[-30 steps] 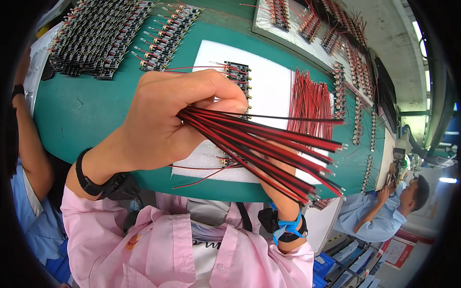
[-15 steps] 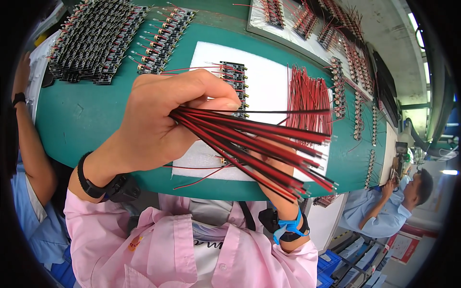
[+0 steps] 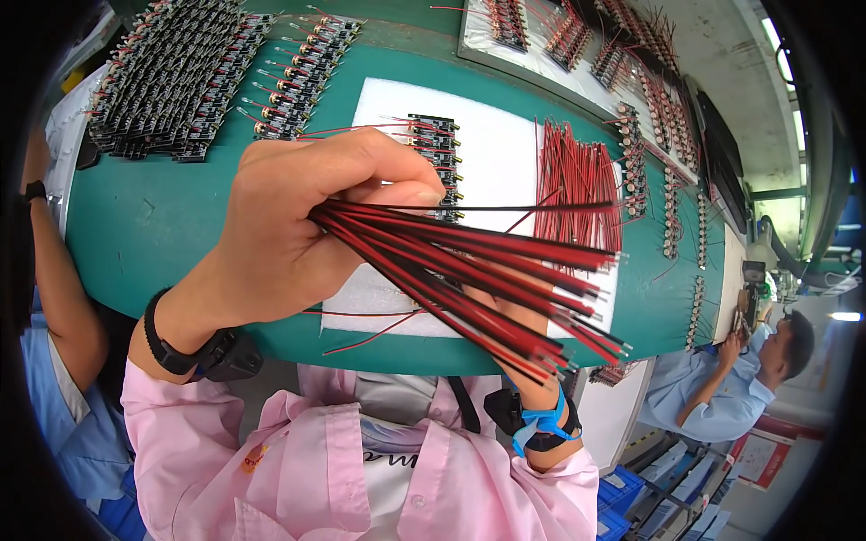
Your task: The worker is manually inserting individual red wires into a multi-pin connector at an assembly station.
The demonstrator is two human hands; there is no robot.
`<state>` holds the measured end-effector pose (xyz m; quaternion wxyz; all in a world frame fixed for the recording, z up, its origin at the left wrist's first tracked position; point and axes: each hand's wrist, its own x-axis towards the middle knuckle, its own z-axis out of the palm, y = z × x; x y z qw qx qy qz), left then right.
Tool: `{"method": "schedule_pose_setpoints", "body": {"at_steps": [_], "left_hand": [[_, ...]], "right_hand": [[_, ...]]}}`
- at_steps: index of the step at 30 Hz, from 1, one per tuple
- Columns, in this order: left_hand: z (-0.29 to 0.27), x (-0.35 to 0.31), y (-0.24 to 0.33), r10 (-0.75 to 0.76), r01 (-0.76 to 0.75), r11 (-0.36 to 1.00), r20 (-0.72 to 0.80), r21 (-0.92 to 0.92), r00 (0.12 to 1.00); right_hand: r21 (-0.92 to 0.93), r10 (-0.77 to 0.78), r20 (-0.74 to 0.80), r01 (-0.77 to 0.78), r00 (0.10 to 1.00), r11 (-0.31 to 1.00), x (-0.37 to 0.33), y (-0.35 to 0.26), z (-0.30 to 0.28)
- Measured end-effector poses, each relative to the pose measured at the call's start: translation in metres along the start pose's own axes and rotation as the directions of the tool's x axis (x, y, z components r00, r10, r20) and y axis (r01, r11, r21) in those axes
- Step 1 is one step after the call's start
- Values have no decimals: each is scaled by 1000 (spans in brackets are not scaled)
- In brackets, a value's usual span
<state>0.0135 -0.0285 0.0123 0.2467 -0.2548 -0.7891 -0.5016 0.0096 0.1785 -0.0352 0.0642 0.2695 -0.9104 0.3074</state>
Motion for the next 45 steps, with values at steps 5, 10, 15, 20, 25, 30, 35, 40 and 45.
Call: {"method": "schedule_pose_setpoints", "body": {"at_steps": [5, 10, 15, 20, 25, 30, 35, 40, 45], "left_hand": [[0, 0, 1, 2, -2, 1000, -6, 4, 1000], [1, 0, -1, 1, -1, 1000, 3, 7, 1000], [2, -1, 0, -11, 12, 1000, -5, 25, 1000], [0, 0, 1, -2, 2, 999, 4, 46, 1000], [-2, 1, 2, -10, 11, 999, -21, 45, 1000], [-2, 1, 1, 14, -13, 1000, -41, 10, 999], [-6, 3, -2, 13, -13, 998, -9, 55, 1000], [-9, 10, -4, -231, 232, 971, 35, -52, 972], [-7, 16, -10, -547, 576, 717, 195, -392, 814]], "right_hand": [[42, 52, 1, -53, 999, 998, -7, 12, 3], [36, 71, -77, -69, 994, 997, -6, 6, 6], [-105, -158, -67, 151, 985, 983, -1, -3, 3], [-142, -229, -12, 225, 973, 964, 0, -6, -1], [-168, -223, 48, 228, 974, 959, 2, -6, -2], [-159, -203, 72, 212, 976, 964, 1, -10, -6], [-120, -105, 36, 109, 994, 987, 1, -17, -5], [-179, -193, 78, 204, 978, 962, 2, -19, -12], [-186, -288, 92, 300, 953, 936, -3, -14, -12]]}}
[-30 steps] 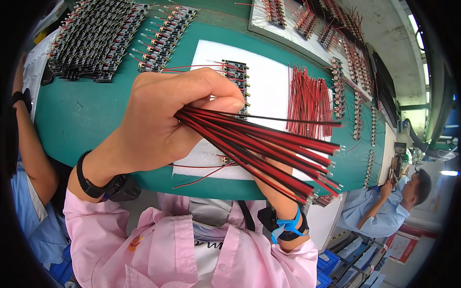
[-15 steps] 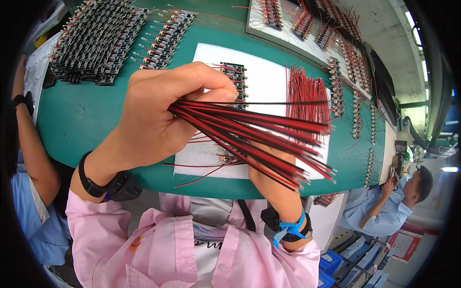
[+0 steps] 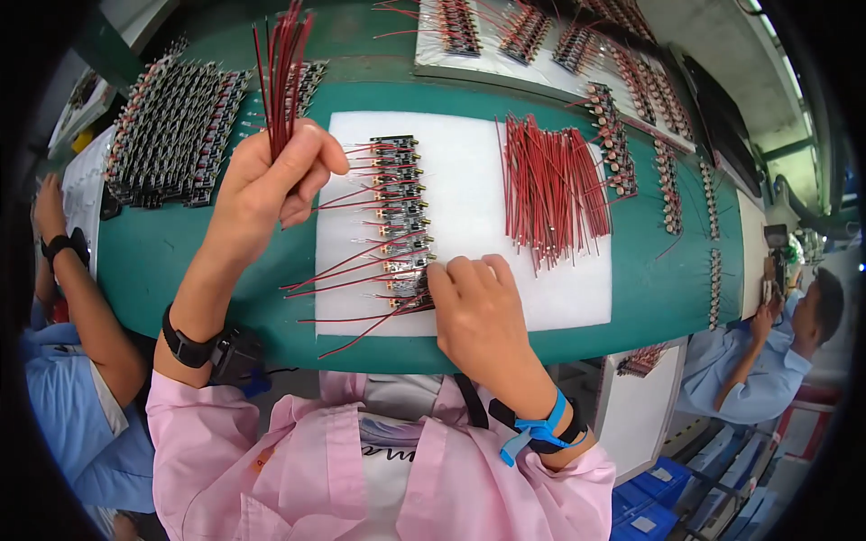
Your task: The worker is manually inserting individual red wires into a multi-pin connector at an assembly station.
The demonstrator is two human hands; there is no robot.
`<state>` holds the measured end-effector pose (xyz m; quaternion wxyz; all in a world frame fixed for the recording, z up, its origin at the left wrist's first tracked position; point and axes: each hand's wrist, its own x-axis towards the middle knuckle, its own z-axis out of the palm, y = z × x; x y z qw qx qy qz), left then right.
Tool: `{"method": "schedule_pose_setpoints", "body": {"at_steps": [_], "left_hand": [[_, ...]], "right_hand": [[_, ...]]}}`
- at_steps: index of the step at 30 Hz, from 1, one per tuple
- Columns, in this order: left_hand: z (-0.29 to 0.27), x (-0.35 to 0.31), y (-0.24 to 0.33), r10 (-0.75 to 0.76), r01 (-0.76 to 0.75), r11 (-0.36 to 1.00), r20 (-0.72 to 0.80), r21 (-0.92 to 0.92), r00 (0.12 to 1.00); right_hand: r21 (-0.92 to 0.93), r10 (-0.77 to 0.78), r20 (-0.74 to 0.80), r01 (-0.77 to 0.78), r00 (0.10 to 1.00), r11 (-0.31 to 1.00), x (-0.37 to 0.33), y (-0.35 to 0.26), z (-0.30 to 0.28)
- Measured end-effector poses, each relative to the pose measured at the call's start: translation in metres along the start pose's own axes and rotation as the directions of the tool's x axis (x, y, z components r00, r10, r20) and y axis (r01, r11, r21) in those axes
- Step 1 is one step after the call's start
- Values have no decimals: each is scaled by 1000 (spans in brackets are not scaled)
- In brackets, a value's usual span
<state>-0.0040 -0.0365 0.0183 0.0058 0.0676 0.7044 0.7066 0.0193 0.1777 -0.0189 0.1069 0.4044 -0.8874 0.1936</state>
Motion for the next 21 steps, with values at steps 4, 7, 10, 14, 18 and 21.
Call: {"method": "schedule_pose_setpoints", "body": {"at_steps": [4, 7, 10, 14, 18, 21], "left_hand": [[-6, 7, 2, -131, 156, 950, 108, -272, 986], [-9, 15, 4, -183, 244, 873, 182, -422, 966], [-6, 19, 4, -231, 311, 778, 211, -546, 950], [23, 26, 5, -170, 134, 826, -14, -547, 985], [48, 28, 17, -212, 133, 827, -85, -547, 973], [44, 28, 7, -55, 76, 895, 62, -439, 997]], "right_hand": [[207, 89, -14, -84, 996, 975, -1, 8, -7], [341, 180, -38, -157, 983, 927, -1, 17, -18], [474, 259, 12, -233, 966, 849, 12, 19, -36], [671, 327, 160, -346, 931, 656, 46, 21, -42], [775, 330, 224, -372, 917, 510, 78, 18, -19], [826, 317, 232, -359, 920, 436, 85, 20, -9]]}}
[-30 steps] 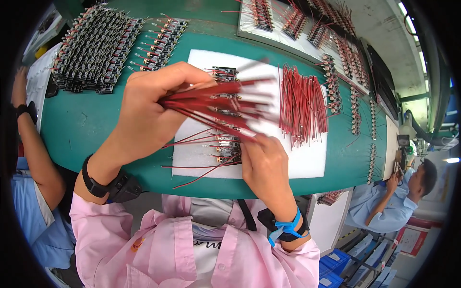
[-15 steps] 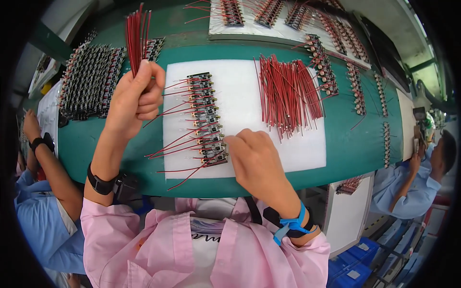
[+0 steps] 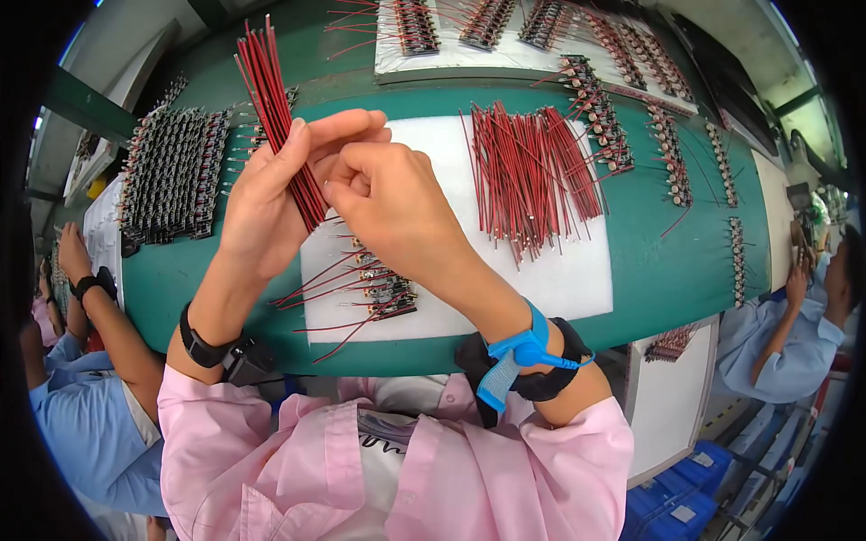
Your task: The worker is manually inserting individual red wires into a multi-pin connector at an assembly station.
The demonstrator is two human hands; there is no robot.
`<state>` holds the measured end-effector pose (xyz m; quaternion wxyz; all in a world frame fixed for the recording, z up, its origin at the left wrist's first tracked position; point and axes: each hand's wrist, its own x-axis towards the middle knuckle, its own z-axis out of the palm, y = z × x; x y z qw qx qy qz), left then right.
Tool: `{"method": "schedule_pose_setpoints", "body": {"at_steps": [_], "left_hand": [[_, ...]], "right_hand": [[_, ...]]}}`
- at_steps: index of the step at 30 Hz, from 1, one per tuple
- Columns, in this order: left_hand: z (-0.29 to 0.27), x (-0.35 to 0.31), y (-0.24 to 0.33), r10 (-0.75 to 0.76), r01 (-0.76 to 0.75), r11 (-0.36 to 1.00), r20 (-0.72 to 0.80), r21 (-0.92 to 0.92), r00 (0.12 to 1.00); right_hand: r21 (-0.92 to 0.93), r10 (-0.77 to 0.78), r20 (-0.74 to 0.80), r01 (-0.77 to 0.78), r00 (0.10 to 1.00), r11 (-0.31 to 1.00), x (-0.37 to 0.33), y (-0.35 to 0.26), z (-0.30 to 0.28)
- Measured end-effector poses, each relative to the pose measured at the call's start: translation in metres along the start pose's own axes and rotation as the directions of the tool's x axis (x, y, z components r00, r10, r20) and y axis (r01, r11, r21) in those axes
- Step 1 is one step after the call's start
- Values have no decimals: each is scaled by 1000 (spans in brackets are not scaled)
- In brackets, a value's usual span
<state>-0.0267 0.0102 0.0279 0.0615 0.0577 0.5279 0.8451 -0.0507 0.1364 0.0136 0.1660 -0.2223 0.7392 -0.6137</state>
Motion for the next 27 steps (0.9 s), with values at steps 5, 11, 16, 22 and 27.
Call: {"method": "schedule_pose_setpoints", "body": {"at_steps": [5, 11, 16, 22, 27], "left_hand": [[-12, 0, -4, -29, 25, 997, 63, 67, 998], [-14, 2, -5, 45, -45, 998, -1, 52, 999], [-19, -2, -3, 36, -37, 997, -13, -71, 999], [-34, -3, -2, 111, -77, 951, -97, 299, 989], [-33, -6, -8, -65, 20, 835, 62, 551, 996]], "right_hand": [[93, 29, -35, -26, 999, 995, 3, -5, 4], [50, -17, 18, 16, 1000, 999, 8, -3, 8], [150, 35, 56, -43, 998, 988, 5, -17, -2], [253, 79, 18, -81, 997, 964, -5, -14, -10], [339, 141, -80, -106, 987, 935, -12, -1, -13]]}}
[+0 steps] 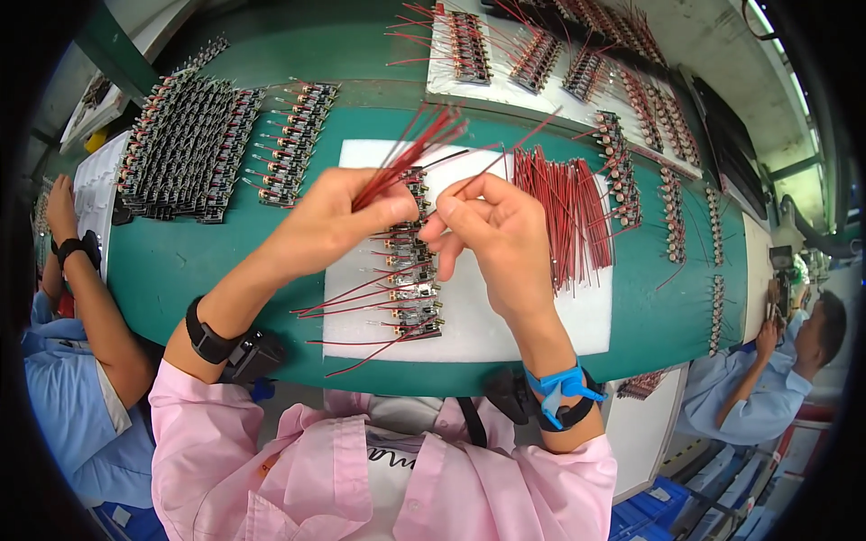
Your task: The worker is manually inserting individual red wires into a multi-pin connector at an assembly station.
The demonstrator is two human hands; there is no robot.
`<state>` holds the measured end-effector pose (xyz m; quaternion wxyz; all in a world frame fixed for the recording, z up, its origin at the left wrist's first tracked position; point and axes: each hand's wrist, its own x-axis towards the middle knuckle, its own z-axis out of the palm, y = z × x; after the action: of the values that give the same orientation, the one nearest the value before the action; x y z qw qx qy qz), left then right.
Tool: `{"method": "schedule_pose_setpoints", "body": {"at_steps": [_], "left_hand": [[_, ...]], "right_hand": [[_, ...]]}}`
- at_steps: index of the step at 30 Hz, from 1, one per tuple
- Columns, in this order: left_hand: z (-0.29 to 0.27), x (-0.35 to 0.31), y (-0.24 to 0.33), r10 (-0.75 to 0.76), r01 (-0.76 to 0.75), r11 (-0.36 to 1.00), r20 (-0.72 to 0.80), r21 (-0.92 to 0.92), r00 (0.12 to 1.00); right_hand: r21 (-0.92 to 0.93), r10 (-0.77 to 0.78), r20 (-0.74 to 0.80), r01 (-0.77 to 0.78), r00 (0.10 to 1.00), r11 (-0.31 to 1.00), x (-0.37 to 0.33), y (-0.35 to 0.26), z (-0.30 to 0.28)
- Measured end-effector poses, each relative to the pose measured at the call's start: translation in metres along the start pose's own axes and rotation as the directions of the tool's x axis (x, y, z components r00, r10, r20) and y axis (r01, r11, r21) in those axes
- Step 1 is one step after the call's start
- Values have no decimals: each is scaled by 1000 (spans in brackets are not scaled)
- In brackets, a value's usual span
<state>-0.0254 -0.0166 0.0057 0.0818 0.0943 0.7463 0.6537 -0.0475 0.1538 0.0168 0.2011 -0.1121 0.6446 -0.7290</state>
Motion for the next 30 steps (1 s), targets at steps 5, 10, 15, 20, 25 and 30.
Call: {"method": "schedule_pose_setpoints", "body": {"at_steps": [5, 10, 15, 20, 25, 30], "left_hand": [[7, 0, -3, 67, -68, 997, 35, 33, 997], [9, -3, 6, 69, -71, 997, 54, 34, 996], [9, -6, 10, 71, -75, 992, 48, 101, 996], [9, -9, 11, 106, -111, 975, 34, 194, 994], [13, -14, 16, 174, -180, 938, 48, 296, 984], [17, -16, 10, 255, -263, 889, 73, 375, 964]], "right_hand": [[-1, -14, -11, 14, 1000, 1000, -3, 6, -2], [-55, -77, -23, 76, 997, 996, -6, 10, -1], [-72, -76, -13, 75, 997, 995, -10, 7, -1], [-70, -90, -40, 87, 995, 994, -15, 5, 3], [-207, -123, -103, 99, 987, 973, -25, 8, 9], [-472, -264, -64, 204, 962, 857, -33, 15, 5]]}}
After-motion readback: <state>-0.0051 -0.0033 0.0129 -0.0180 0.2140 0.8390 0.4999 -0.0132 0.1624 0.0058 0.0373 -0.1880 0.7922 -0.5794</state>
